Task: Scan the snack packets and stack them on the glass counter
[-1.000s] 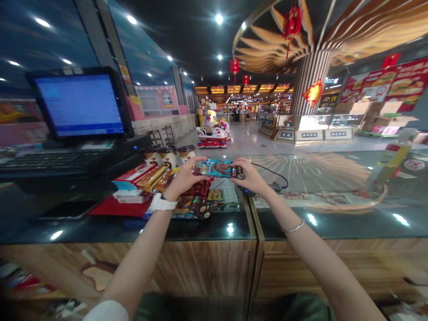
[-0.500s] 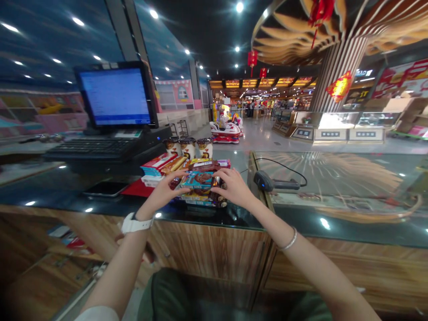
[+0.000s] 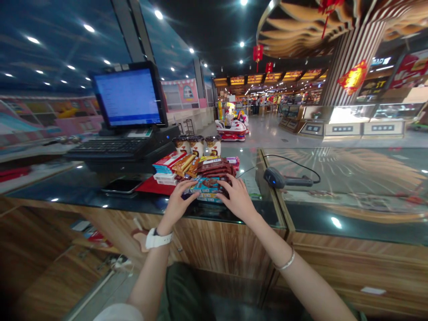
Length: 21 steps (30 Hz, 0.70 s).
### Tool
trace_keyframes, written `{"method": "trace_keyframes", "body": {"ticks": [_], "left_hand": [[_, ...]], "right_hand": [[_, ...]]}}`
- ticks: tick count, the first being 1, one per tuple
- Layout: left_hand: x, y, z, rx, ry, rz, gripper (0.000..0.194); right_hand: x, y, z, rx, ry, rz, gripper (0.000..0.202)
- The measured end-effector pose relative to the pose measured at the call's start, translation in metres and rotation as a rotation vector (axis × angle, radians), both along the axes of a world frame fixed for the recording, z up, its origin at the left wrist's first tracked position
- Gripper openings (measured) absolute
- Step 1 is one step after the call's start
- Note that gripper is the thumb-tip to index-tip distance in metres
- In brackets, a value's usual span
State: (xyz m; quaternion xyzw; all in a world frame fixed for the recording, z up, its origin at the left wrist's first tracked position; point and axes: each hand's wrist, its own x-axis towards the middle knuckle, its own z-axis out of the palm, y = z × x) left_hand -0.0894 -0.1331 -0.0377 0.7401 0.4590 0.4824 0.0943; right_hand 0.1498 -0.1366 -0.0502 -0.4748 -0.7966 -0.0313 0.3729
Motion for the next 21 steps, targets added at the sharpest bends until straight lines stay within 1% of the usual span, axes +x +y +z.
{"method": "trace_keyframes", "body": {"ticks": [2,5,8,14,21], "left_hand": [[0.003,-0.005,-0.001,0.001,0.003,0.049,0.036],[0.006,-0.010,-0.002,-0.013,0.029,0.070,0.038],[0.007,-0.011,-0.003,-0.020,0.058,0.087,0.039],[0.009,-0.008,-0.005,0.036,0.116,0.094,0.040],[0.007,-0.007,-0.006,0.050,0.152,0.102,0.042]], "right_hand": [[0.001,-0.004,-0.005,0.039,-0.007,-0.025,0.044],[0.003,-0.008,-0.008,0.062,-0.008,-0.035,0.044],[0.004,-0.010,-0.008,0.063,0.002,-0.035,0.042],[0.004,-0.010,-0.007,0.083,0.029,-0.058,0.041],[0.004,-0.015,-0.005,0.082,0.007,-0.079,0.041]]}}
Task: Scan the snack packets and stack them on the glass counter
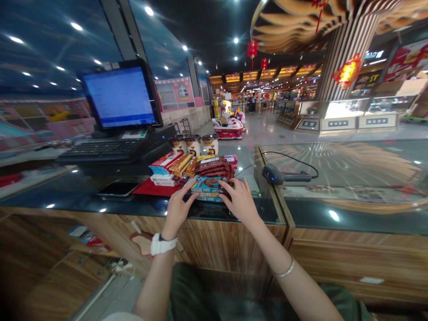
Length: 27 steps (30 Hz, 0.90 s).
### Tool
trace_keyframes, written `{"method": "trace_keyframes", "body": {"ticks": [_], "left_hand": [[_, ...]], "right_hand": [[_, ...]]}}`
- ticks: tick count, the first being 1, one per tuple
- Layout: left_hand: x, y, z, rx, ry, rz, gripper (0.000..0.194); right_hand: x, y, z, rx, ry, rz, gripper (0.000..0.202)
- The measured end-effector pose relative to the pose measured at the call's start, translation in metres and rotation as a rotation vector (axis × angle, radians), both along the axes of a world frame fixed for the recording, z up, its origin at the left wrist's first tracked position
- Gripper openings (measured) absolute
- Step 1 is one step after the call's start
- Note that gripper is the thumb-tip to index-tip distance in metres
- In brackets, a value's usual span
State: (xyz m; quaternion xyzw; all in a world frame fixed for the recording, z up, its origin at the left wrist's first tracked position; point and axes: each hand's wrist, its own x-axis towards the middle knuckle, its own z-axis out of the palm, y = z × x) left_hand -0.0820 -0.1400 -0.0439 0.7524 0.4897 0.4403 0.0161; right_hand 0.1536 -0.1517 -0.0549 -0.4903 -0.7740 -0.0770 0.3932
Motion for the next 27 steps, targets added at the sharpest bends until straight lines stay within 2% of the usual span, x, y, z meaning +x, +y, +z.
{"method": "trace_keyframes", "body": {"ticks": [4,8,11,13,15,18,21,24,26,27], "left_hand": [[0.000,0.000,0.000,0.016,0.011,-0.001,0.040],[0.001,-0.004,0.002,0.074,0.011,0.032,0.047],[0.008,-0.007,0.011,0.127,0.022,0.023,0.045],[0.019,-0.009,0.023,0.155,0.054,-0.025,0.037],[0.037,-0.007,0.040,0.180,0.117,-0.096,0.033],[0.072,0.005,0.065,0.189,0.280,-0.198,0.034],[0.115,0.025,0.079,0.152,0.537,-0.233,0.036],[0.161,0.045,0.078,0.150,0.724,-0.272,0.038],[0.189,0.053,0.071,0.170,0.776,-0.283,0.037],[0.202,0.057,0.066,0.177,0.793,-0.277,0.037]], "right_hand": [[-0.002,-0.001,0.001,-0.020,-0.006,-0.017,0.043],[-0.003,-0.003,0.003,-0.027,0.041,-0.010,0.049],[0.001,-0.004,0.009,-0.015,0.143,0.039,0.054],[0.010,-0.001,0.018,0.011,0.200,0.077,0.055],[0.023,0.006,0.032,0.054,0.231,0.107,0.053],[0.048,0.023,0.064,0.140,0.260,0.136,0.050],[0.073,0.046,0.099,0.244,0.269,0.163,0.042],[0.090,0.070,0.122,0.288,0.299,0.166,0.023],[0.096,0.083,0.127,0.292,0.338,0.176,0.010],[0.097,0.088,0.126,0.296,0.350,0.182,0.010]]}}
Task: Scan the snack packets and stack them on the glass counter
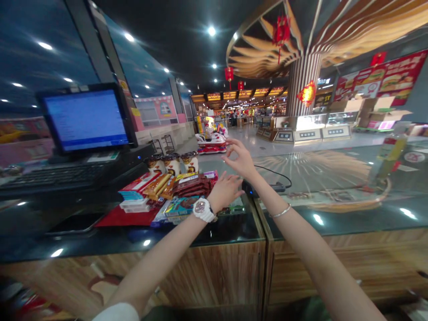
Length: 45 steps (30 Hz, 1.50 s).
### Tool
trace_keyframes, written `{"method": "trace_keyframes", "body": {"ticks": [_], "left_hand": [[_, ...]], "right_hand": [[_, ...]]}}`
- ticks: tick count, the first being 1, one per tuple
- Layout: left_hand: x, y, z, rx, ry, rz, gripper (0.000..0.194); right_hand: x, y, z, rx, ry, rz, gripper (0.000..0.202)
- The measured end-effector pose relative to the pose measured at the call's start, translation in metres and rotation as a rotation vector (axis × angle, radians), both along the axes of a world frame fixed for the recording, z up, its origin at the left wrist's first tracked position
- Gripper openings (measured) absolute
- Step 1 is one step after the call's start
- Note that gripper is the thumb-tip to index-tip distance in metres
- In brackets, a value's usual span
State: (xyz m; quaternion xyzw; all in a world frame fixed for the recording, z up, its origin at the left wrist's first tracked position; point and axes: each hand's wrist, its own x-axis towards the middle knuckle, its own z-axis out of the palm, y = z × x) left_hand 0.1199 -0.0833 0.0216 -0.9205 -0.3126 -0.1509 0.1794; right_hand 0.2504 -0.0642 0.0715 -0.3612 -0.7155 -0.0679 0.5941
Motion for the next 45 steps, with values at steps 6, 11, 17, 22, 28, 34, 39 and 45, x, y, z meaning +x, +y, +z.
{"method": "trace_keyframes", "body": {"ticks": [6,11,17,22,28,34,39,45], "left_hand": [[0.037,0.012,-0.038,0.018,-0.151,0.060,0.038],[0.037,0.006,-0.054,-0.073,-0.222,0.011,0.045],[0.037,0.005,-0.057,-0.077,-0.188,0.057,0.054],[0.036,0.009,-0.057,-0.078,-0.192,0.075,0.055],[0.034,0.006,-0.053,-0.133,-0.103,0.134,0.061],[0.035,0.006,-0.054,-0.109,-0.083,0.157,0.062],[0.035,0.006,-0.052,-0.066,-0.108,0.139,0.060],[0.035,0.002,-0.044,-0.036,-0.123,0.141,0.052]], "right_hand": [[-0.009,-0.003,-0.018,0.015,-0.046,-0.021,0.018],[-0.014,-0.021,-0.017,0.020,-0.146,-0.083,0.015],[-0.010,-0.013,-0.018,-0.073,-0.197,-0.153,0.009],[-0.011,-0.015,-0.019,-0.059,-0.147,-0.108,0.013],[-0.016,-0.011,-0.024,-0.056,-0.145,0.012,0.012],[-0.016,-0.004,-0.030,-0.026,-0.064,0.119,0.013],[-0.011,-0.005,-0.027,0.006,-0.035,0.171,0.004],[0.005,0.008,-0.031,0.001,0.021,0.098,0.024]]}}
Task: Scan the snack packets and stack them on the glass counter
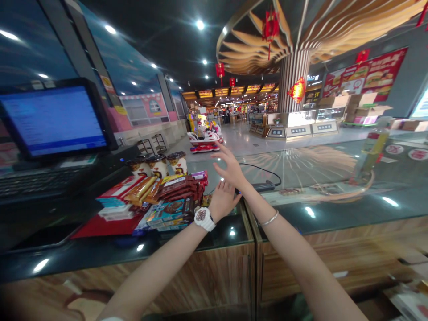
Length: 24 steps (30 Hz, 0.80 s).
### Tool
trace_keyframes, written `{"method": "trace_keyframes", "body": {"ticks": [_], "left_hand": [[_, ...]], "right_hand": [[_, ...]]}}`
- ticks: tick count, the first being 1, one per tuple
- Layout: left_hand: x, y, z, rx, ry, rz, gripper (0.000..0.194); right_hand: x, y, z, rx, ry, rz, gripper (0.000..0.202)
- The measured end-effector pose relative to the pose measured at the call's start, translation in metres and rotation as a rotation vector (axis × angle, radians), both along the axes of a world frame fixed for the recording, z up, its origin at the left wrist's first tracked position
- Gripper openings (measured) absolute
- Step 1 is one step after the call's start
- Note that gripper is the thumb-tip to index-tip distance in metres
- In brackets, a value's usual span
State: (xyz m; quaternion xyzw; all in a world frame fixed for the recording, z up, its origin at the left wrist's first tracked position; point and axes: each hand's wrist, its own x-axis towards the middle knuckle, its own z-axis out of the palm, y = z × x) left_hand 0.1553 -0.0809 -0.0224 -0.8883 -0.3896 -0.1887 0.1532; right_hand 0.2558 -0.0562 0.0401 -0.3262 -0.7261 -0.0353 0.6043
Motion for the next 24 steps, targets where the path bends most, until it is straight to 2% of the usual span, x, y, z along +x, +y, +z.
{"method": "trace_keyframes", "body": {"ticks": [4,7,11,14,16,19,21,24], "left_hand": [[-0.006,-0.009,0.011,-0.008,-0.025,0.011,0.053],[-0.022,-0.022,0.026,0.012,-0.076,-0.028,0.051],[-0.062,-0.038,0.049,0.055,-0.185,-0.094,0.043],[-0.103,-0.045,0.057,0.083,-0.303,-0.104,0.035],[-0.130,-0.048,0.055,0.111,-0.394,-0.111,0.033],[-0.165,-0.051,0.042,0.132,-0.503,-0.116,0.030],[-0.181,-0.052,0.030,0.109,-0.534,-0.075,0.029],[-0.192,-0.051,0.016,0.086,-0.487,-0.040,0.031]], "right_hand": [[0.010,0.007,-0.009,-0.127,0.018,-0.006,0.040],[0.016,0.002,-0.012,-0.212,0.050,0.014,0.046],[0.019,-0.023,-0.012,-0.260,0.062,0.029,0.047],[0.011,-0.049,-0.015,-0.274,0.066,0.028,0.045],[0.000,-0.067,-0.022,-0.281,0.046,0.030,0.046],[-0.022,-0.085,-0.039,-0.306,-0.007,0.053,0.048],[-0.037,-0.090,-0.051,-0.318,-0.047,0.094,0.048],[-0.054,-0.088,-0.065,-0.328,-0.105,0.147,0.049]]}}
